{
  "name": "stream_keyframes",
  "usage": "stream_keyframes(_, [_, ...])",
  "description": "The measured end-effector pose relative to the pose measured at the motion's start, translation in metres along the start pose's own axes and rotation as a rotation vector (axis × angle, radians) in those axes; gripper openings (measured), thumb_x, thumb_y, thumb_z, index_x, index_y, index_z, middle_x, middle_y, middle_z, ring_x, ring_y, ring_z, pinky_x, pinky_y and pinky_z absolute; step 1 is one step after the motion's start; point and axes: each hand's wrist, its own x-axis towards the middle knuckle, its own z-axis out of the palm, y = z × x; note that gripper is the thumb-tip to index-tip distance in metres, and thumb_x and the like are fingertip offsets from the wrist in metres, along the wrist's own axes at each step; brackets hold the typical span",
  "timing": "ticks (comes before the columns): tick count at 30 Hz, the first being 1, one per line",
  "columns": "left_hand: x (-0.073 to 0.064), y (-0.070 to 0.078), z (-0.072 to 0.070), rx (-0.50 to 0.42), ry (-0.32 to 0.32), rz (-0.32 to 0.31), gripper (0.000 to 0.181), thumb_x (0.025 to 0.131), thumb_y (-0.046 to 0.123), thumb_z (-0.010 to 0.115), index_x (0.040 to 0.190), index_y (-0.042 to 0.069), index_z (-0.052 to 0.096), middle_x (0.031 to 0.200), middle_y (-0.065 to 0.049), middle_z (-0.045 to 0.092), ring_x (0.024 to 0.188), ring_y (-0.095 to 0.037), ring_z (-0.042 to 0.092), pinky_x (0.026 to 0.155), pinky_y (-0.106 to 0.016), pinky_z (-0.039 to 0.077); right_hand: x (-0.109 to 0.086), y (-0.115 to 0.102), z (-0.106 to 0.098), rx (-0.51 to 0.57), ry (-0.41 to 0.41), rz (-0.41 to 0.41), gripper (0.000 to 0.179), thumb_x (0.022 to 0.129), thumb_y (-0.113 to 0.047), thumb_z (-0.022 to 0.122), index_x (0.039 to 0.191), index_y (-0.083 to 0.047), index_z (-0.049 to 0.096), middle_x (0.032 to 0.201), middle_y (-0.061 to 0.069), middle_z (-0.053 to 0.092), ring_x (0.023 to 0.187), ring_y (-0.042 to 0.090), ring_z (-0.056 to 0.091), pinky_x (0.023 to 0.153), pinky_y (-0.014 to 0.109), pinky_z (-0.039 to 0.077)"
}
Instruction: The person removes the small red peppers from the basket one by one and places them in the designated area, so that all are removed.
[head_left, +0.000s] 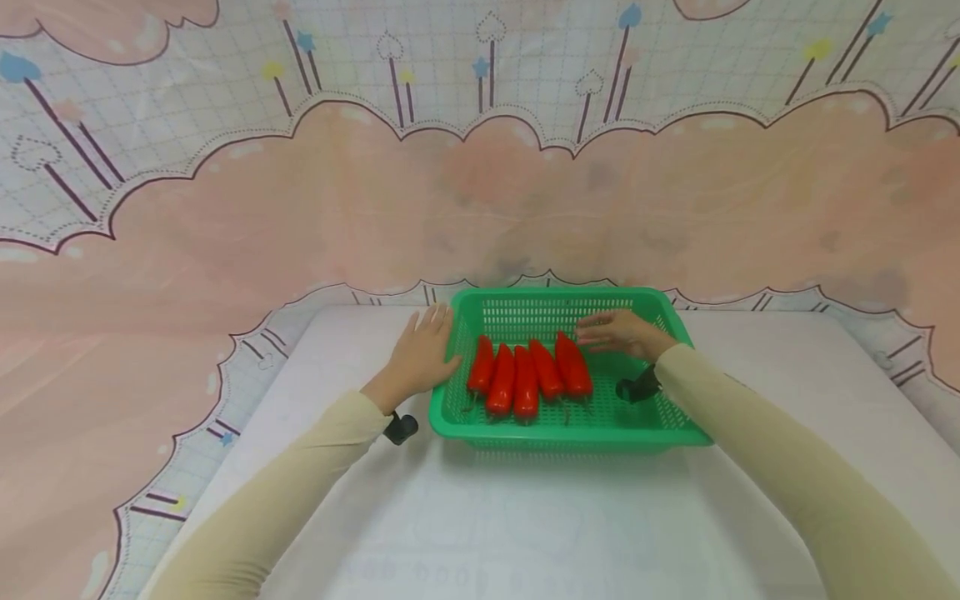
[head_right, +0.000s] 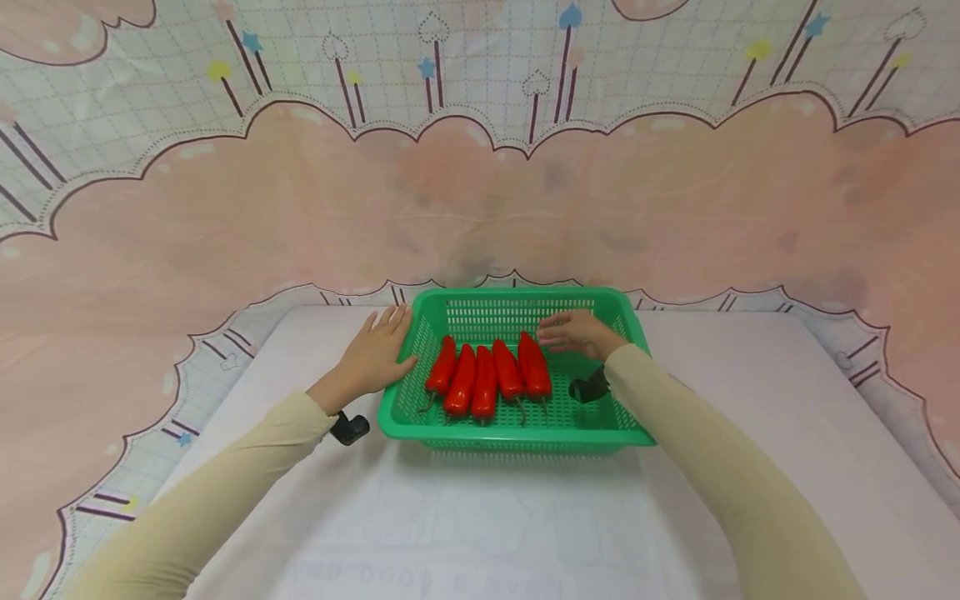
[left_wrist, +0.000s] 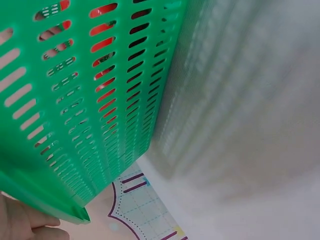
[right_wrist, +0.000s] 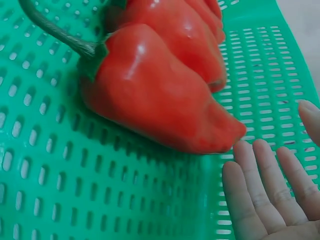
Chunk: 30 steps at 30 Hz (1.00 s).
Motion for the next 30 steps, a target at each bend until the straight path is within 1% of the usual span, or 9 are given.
stream_keyframes(6, [-0.001, 0.001, 0.000, 0.018, -0.001, -0.001, 0.075, 0.091, 0.033, 0.052, 0.146, -0.007, 0.021, 0.154, -0.022, 0.021, 0.144, -0.035, 0.019, 0.120, -0.049, 0.013, 0.004, 0.006, 0.001, 0.027, 0.008, 0.022, 0.048, 0.097, -0.004, 0.045, 0.140, 0.012, 0.032, 0.145, 0.029, 0.035, 0.120, 0.026, 0.057, 0.108, 0.043, 0.040])
stream_keyframes(11, [-0.003, 0.001, 0.003, 0.025, 0.026, 0.006, 0.073, 0.092, 0.032, 0.052, 0.146, -0.007, 0.022, 0.154, -0.023, 0.022, 0.144, -0.035, 0.020, 0.120, -0.049, 0.013, 0.004, 0.009, 0.001, 0.029, 0.020, 0.015, 0.048, 0.097, -0.005, 0.045, 0.140, 0.012, 0.032, 0.144, 0.030, 0.035, 0.117, 0.022, 0.059, 0.108, 0.043, 0.040])
stream_keyframes(13, [-0.003, 0.000, 0.005, 0.017, 0.033, 0.007, 0.072, 0.092, 0.032, 0.051, 0.146, -0.008, 0.022, 0.154, -0.023, 0.021, 0.144, -0.035, 0.020, 0.120, -0.048, 0.013, 0.004, 0.011, 0.000, 0.021, 0.025, 0.017, 0.048, 0.097, -0.005, 0.046, 0.140, 0.012, 0.033, 0.144, 0.030, 0.035, 0.114, 0.020, 0.060, 0.107, 0.042, 0.040])
stream_keyframes(18, [-0.005, -0.002, 0.010, -0.032, 0.035, -0.012, 0.070, 0.094, 0.032, 0.046, 0.146, -0.007, 0.021, 0.155, -0.022, 0.018, 0.145, -0.035, 0.018, 0.120, -0.049, 0.013, 0.002, 0.013, -0.001, -0.003, 0.026, 0.053, 0.049, 0.096, -0.006, 0.050, 0.139, 0.013, 0.034, 0.142, 0.028, 0.039, 0.101, 0.010, 0.065, 0.107, 0.042, 0.040])
stream_keyframes(21, [-0.005, -0.002, 0.011, -0.066, 0.044, -0.027, 0.069, 0.094, 0.032, 0.045, 0.146, -0.007, 0.021, 0.154, -0.022, 0.019, 0.145, -0.035, 0.018, 0.119, -0.049, 0.014, 0.001, 0.013, -0.001, 0.001, 0.017, 0.085, 0.049, 0.096, -0.006, 0.049, 0.138, 0.014, 0.034, 0.139, 0.024, 0.047, 0.098, 0.008, 0.065, 0.107, 0.042, 0.040])
stream_keyframes(23, [-0.006, -0.002, 0.012, -0.085, 0.053, -0.033, 0.069, 0.094, 0.032, 0.045, 0.146, -0.008, 0.022, 0.154, -0.023, 0.021, 0.144, -0.035, 0.019, 0.119, -0.049, 0.014, 0.000, 0.013, 0.000, 0.013, 0.018, 0.109, 0.049, 0.096, -0.006, 0.049, 0.138, 0.014, 0.035, 0.130, 0.018, 0.058, 0.096, 0.008, 0.065, 0.107, 0.042, 0.040])
stream_keyframes(26, [-0.005, -0.002, 0.013, -0.101, 0.059, -0.039, 0.068, 0.095, 0.032, 0.045, 0.146, -0.007, 0.022, 0.153, -0.023, 0.023, 0.144, -0.035, 0.020, 0.119, -0.050, 0.015, 0.001, 0.013, 0.001, -0.009, 0.019, 0.142, 0.049, 0.094, -0.007, 0.053, 0.137, 0.013, 0.038, 0.116, 0.008, 0.067, 0.091, 0.007, 0.066, 0.106, 0.042, 0.041])
stream_keyframes(28, [-0.005, -0.002, 0.014, -0.113, 0.059, -0.043, 0.068, 0.095, 0.031, 0.045, 0.145, -0.007, 0.023, 0.153, -0.023, 0.024, 0.144, -0.036, 0.021, 0.119, -0.050, 0.015, 0.002, 0.014, 0.002, -0.040, 0.007, 0.163, 0.050, 0.094, -0.008, 0.054, 0.137, 0.013, 0.039, 0.116, 0.010, 0.067, 0.089, 0.006, 0.065, 0.105, 0.041, 0.042])
stream_keyframes(30, [-0.005, -0.002, 0.015, -0.124, 0.053, -0.047, 0.067, 0.095, 0.031, 0.044, 0.146, -0.007, 0.022, 0.153, -0.022, 0.024, 0.144, -0.035, 0.020, 0.119, -0.050, 0.014, 0.002, 0.016, 0.003, -0.072, 0.000, 0.184, 0.051, 0.093, -0.010, 0.057, 0.136, 0.012, 0.040, 0.124, 0.016, 0.062, 0.087, 0.006, 0.065, 0.104, 0.041, 0.044])
